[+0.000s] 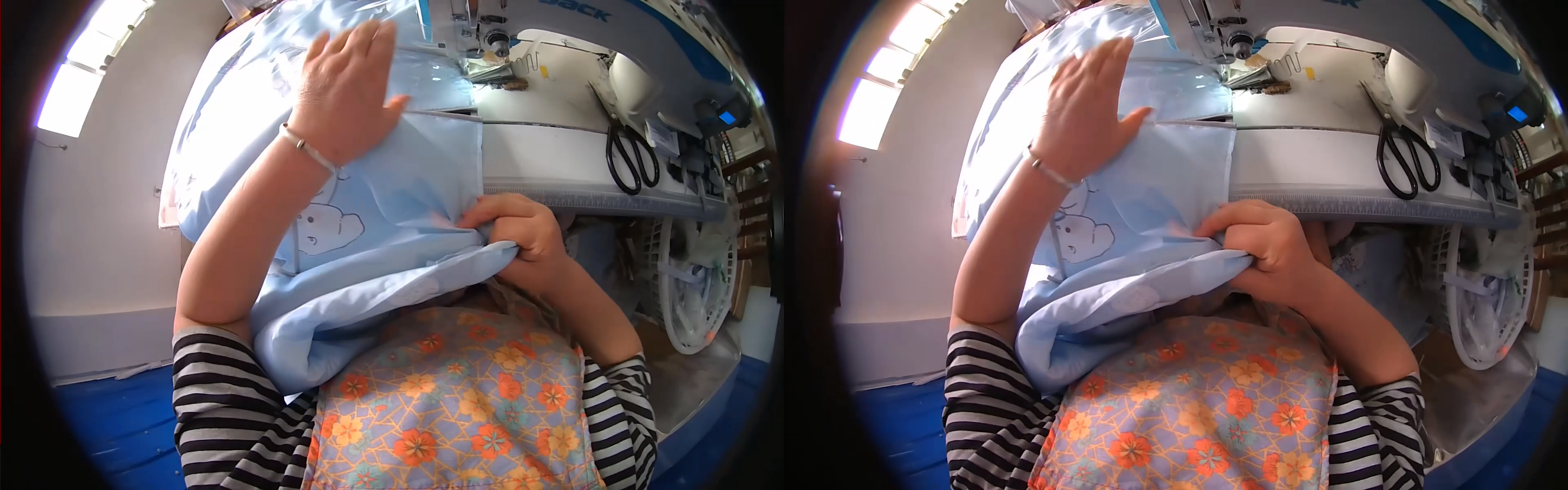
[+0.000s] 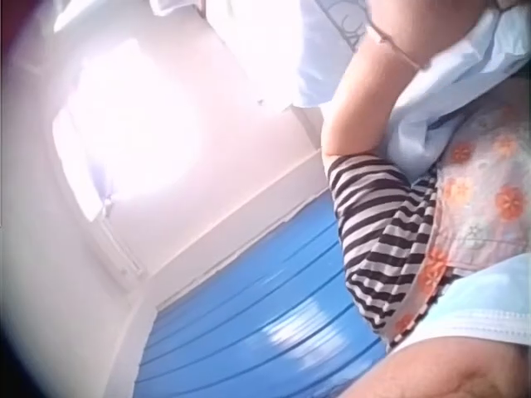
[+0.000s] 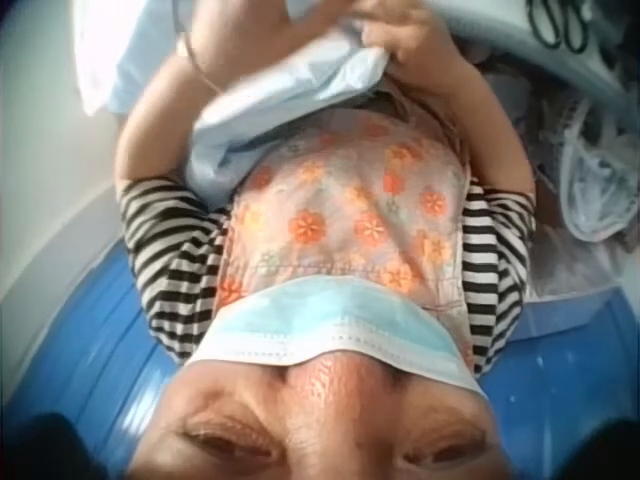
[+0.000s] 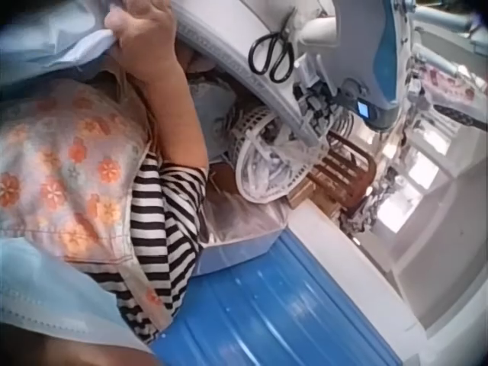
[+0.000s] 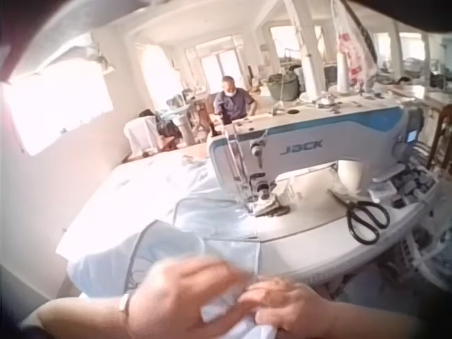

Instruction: Sewing and preparing blue textile products using an industrial sewing machine.

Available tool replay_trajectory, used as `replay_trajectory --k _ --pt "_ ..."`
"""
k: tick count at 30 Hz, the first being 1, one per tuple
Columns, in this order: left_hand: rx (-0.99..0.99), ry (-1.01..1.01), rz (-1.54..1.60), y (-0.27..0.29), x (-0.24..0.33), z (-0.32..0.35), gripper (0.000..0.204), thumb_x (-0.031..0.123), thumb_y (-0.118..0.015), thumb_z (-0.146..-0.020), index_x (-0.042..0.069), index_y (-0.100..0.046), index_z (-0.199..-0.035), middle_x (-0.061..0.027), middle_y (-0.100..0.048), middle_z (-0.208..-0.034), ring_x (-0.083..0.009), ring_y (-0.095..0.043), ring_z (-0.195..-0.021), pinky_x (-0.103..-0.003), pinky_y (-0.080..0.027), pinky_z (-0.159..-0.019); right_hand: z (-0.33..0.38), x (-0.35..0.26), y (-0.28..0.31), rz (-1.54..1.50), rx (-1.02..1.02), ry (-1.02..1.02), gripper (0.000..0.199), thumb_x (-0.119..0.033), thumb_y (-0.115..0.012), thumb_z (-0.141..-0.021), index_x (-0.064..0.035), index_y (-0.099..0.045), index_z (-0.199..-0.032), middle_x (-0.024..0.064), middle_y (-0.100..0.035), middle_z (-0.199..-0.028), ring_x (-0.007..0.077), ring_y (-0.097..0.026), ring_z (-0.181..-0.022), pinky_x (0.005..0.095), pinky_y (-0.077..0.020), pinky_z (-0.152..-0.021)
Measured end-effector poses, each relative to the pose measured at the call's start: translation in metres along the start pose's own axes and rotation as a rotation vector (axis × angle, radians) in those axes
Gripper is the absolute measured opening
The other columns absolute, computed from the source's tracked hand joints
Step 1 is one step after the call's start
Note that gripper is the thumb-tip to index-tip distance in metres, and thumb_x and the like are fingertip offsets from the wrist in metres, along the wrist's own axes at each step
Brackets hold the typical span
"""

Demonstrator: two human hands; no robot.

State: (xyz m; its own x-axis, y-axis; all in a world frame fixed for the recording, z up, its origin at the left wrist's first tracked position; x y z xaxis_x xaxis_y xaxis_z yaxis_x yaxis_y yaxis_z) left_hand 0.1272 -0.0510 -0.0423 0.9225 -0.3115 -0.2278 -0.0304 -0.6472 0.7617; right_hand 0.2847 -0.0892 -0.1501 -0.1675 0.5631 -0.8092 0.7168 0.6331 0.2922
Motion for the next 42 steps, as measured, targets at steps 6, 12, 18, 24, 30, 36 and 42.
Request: replay_trajectory --k 6,12,18,24,30,36,42 --pt "-0.240 -0.063 0.156 -0.057 -0.020 0.063 0.016 0.006 -0.065 -0.075 0.004 -0.063 -0.090 -0.0099 -0.066 -0.092 -0.0266 -0.066 -0.088 -0.038 -0.053 -0.080 0.015 0.027 -0.004 -0.130 0.000 -0.211 0.016 -0.006 -0.078 -0.070 -0.0018 -0.063 -0.072 0.0114 -0.069 -0.086 0.0220 -0.066 -0.074 0.0310 -0.0508 -0.066" --pt "-0.576 -0.129 0.189 -0.047 0.018 0.064 0.026 0.004 -0.068 -0.073 0.004 -0.065 -0.099 -0.0083 -0.067 -0.106 -0.0258 -0.064 -0.092 -0.036 -0.052 -0.081 0.012 0.045 -0.012 -0.213 -0.066 -0.284 0.013 -0.002 -0.073 -0.071 0.0017 -0.067 -0.082 0.0094 -0.067 -0.084 0.0211 -0.065 -0.073 0.0301 -0.0499 -0.066" --pt "-0.498 -0.238 0.061 -0.088 0.061 0.025 0.028 0.007 -0.067 -0.074 0.003 -0.063 -0.101 -0.0071 -0.062 -0.108 -0.0246 -0.062 -0.099 -0.037 -0.051 -0.083 0.015 0.043 -0.016 -0.310 -0.085 -0.300 0.013 -0.002 -0.072 -0.071 0.0037 -0.067 -0.083 0.0115 -0.067 -0.093 0.0175 -0.066 -0.080 0.0276 -0.0506 -0.072" --pt "-0.264 -0.301 0.308 -0.064 0.066 0.034 0.037 0.007 -0.065 -0.077 0.005 -0.065 -0.113 -0.0128 -0.062 -0.130 -0.0292 -0.060 -0.117 -0.040 -0.048 -0.099 0.014 0.042 -0.012 -0.260 -0.091 -0.241 0.009 -0.001 -0.073 -0.073 0.0025 -0.066 -0.078 0.0120 -0.067 -0.094 0.0176 -0.066 -0.079 0.0276 -0.0504 -0.070" --pt "-0.541 0.005 -0.009 -0.093 0.016 0.044 0.040 0.006 -0.065 -0.079 0.000 -0.064 -0.119 -0.0154 -0.066 -0.124 -0.0269 -0.060 -0.119 -0.040 -0.044 -0.104 0.012 0.046 -0.017 -0.335 -0.112 -0.303 0.009 -0.003 -0.071 -0.073 0.0026 -0.065 -0.077 0.0122 -0.067 -0.093 0.0170 -0.065 -0.075 0.0269 -0.0498 -0.068" --pt "-0.610 -0.127 0.506 -0.073 0.045 0.051 0.023 0.013 -0.063 -0.083 0.000 -0.065 -0.101 -0.0168 -0.066 -0.109 -0.0318 -0.068 -0.091 -0.043 -0.055 -0.077 0.012 0.041 -0.012 -0.239 -0.078 -0.234 0.007 0.000 -0.071 -0.074 0.0039 -0.066 -0.079 0.0118 -0.068 -0.093 0.0163 -0.065 -0.075 0.0268 -0.0502 -0.068" --pt "-0.846 -0.020 0.402 -0.101 0.057 0.049 0.064 0.024 -0.068 -0.078 -0.005 -0.051 -0.132 -0.0245 -0.049 -0.138 -0.0389 -0.069 -0.087 -0.045 -0.056 -0.080 0.016 0.048 -0.011 -0.375 -0.021 -0.367 0.011 0.001 -0.073 -0.072 0.0026 -0.068 -0.082 0.0100 -0.068 -0.089 0.0177 -0.066 -0.075 0.0282 -0.0513 -0.065"
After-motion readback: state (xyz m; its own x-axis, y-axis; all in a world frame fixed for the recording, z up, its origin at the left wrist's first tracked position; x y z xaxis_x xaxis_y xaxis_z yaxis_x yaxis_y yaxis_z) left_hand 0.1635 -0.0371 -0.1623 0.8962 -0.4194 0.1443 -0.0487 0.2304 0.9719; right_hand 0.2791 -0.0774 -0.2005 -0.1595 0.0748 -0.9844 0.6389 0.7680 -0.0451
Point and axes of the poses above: each hand's wrist, its own z-axis away from the middle knuckle, its own y-axis out of the back of the hand, x = y × z, the point moved 9 cm from there along -z, towards the middle knuckle
